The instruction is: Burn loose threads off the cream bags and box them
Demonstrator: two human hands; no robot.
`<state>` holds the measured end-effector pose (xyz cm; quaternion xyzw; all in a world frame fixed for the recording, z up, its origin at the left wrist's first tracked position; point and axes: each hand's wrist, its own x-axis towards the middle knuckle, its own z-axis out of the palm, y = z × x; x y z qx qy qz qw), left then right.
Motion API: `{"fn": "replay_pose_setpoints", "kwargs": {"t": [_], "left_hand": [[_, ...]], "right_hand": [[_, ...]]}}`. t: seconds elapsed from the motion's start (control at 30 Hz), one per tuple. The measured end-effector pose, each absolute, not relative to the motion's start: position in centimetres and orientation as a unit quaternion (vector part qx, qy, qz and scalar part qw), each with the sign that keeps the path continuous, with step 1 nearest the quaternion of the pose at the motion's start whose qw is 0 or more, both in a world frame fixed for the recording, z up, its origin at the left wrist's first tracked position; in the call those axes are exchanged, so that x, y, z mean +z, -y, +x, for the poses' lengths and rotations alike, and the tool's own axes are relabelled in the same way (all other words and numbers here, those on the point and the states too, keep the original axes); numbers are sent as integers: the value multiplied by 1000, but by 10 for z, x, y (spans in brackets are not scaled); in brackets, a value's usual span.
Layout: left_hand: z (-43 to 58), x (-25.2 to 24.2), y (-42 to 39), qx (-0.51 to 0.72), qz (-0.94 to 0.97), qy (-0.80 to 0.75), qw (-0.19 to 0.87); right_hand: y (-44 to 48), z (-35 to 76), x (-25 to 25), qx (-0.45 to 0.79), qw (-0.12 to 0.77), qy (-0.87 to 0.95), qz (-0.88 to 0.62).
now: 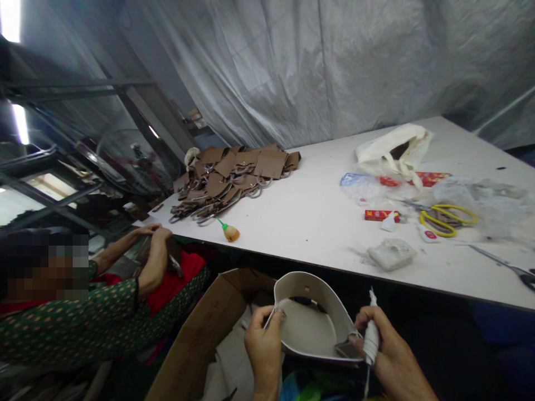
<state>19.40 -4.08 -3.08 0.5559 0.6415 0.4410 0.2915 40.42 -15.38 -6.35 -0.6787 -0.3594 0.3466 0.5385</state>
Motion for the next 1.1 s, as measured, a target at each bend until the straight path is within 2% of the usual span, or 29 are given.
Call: {"fn": "replay_pose_setpoints", "kwargs": {"t": [0.23, 0.43, 0.6, 0.93, 1.1], "left_hand": [[198, -23, 42, 471, 554, -619, 296], [201, -20, 41, 470, 560, -612, 302], [201, -18, 43, 463, 556, -612, 319], [197, -22, 41, 448, 565, -602, 342], [196, -25, 40, 447, 571, -601, 336]], "right_hand": [[153, 404, -78, 363, 550, 347, -668], [153, 404, -83, 312, 570, 344, -678], [155, 404, -77, 331, 552, 335, -688], [156, 405, -76, 334, 571, 329, -674], [154, 414, -85, 380, 546, 333, -668]]}}
